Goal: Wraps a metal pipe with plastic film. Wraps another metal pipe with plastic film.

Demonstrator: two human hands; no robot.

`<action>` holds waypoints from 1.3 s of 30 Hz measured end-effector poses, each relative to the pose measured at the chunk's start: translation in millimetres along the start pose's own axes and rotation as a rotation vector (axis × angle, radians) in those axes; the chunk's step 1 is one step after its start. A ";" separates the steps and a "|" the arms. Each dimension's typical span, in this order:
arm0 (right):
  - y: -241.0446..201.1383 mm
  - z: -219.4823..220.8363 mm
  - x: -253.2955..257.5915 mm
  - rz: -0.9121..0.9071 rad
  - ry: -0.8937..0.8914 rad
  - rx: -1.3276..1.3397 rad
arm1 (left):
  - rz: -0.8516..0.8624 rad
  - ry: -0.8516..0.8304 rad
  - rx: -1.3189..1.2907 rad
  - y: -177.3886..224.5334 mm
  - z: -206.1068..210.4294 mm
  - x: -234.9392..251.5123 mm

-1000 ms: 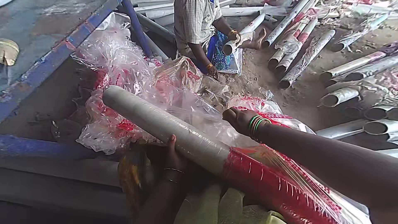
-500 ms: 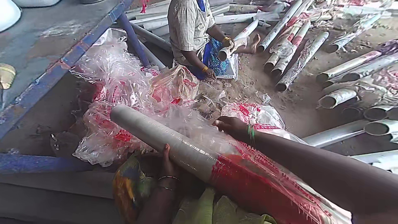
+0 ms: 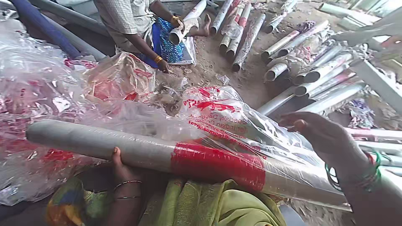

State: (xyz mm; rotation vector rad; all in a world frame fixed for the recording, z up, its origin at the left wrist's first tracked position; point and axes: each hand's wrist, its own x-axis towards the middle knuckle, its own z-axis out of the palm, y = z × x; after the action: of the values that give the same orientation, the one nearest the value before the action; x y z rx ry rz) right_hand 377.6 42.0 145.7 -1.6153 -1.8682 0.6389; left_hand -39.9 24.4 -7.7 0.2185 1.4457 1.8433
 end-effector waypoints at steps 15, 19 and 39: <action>29.9 48.8 -95.4 -0.227 0.064 -0.439 | 0.109 -0.099 -0.038 -1.8 -4.0 -29.1; 28.5 52.5 -90.9 -0.360 0.200 -0.505 | 0.125 -0.093 -0.053 -0.7 -4.0 -32.0; 52.8 -97.3 -96.3 0.188 0.638 -0.124 | 0.097 -0.001 -0.005 15.1 11.3 -45.7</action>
State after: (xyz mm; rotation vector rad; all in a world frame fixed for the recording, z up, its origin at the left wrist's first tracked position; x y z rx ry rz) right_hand 492.4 -46.7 167.7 -1.8148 -1.3154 0.0510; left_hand -8.9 2.2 23.8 0.2918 1.4520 1.9245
